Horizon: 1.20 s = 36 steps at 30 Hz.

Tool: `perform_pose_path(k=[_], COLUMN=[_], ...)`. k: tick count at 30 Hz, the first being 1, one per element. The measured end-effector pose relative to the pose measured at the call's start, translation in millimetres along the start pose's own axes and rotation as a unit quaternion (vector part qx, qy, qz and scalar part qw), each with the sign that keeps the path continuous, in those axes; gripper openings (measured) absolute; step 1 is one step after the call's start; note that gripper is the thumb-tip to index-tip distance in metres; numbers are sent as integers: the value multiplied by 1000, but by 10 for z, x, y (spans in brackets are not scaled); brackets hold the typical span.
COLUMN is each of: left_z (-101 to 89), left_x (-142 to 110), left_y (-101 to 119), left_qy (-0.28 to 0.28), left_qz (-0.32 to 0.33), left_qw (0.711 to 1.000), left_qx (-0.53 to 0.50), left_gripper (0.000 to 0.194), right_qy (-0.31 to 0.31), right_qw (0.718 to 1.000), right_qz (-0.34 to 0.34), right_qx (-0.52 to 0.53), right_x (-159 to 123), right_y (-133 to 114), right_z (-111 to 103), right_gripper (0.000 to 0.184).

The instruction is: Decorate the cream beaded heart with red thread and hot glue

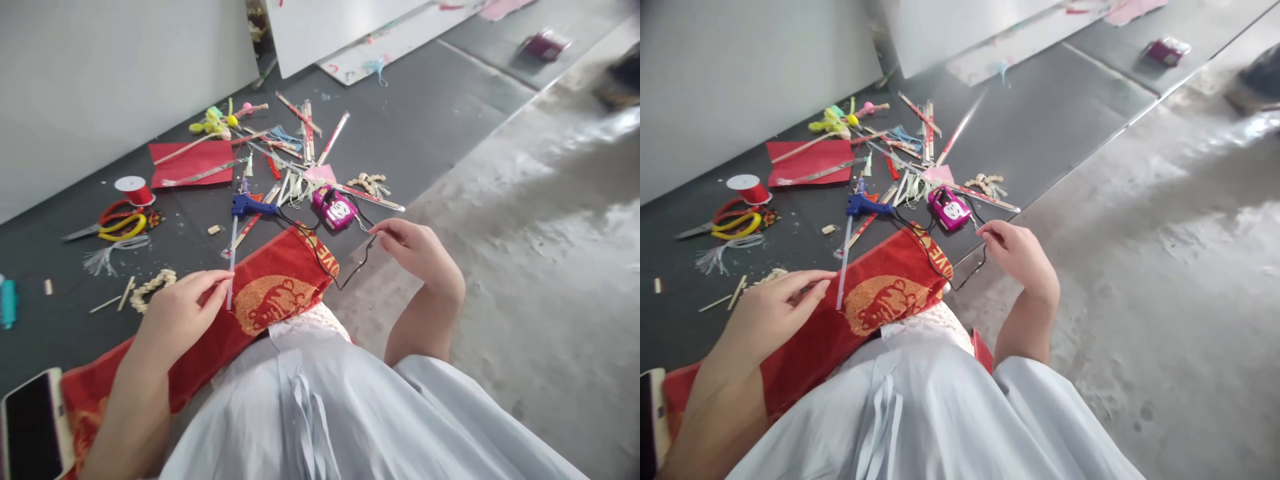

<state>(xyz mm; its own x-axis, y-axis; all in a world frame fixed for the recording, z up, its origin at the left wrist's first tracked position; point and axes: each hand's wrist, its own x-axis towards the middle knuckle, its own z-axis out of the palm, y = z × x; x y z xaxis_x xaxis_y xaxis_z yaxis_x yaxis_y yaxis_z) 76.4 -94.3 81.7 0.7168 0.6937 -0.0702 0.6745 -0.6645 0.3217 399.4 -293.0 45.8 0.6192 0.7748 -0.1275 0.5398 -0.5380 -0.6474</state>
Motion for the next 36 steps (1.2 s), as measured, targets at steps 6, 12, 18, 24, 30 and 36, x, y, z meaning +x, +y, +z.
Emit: perform_pose_path(k=[6,12,18,24,30,36], left_z=[-62,-89,-81,-39,-18,47], left_x=[-116,-200,-313,-485,-622,-692], left_y=[-257,-474,-642,-800,-926,-1018], left_qy=[4,18,18,24,4,3], left_qz=[-48,-70,-105,-121,-161,-174], left_qw=[998,996,991,989,979,977], left_qx=[-39,-54,-83,-85,-123,-123], left_gripper=[39,37,36,34,34,39], right_qy=[-18,-69,-117,-146,-165,-161], right_qw=[997,990,981,970,956,954], right_qz=[-68,-121,-129,-165,-196,-191], right_qx=[-8,-26,-82,-105,-144,-168], right_x=[255,390,426,394,333,326], right_y=[-303,-610,-864,-1081,-1209,-1239], right_z=[251,540,840,1106,1323,1489], right_gripper=[28,25,19,18,24,34])
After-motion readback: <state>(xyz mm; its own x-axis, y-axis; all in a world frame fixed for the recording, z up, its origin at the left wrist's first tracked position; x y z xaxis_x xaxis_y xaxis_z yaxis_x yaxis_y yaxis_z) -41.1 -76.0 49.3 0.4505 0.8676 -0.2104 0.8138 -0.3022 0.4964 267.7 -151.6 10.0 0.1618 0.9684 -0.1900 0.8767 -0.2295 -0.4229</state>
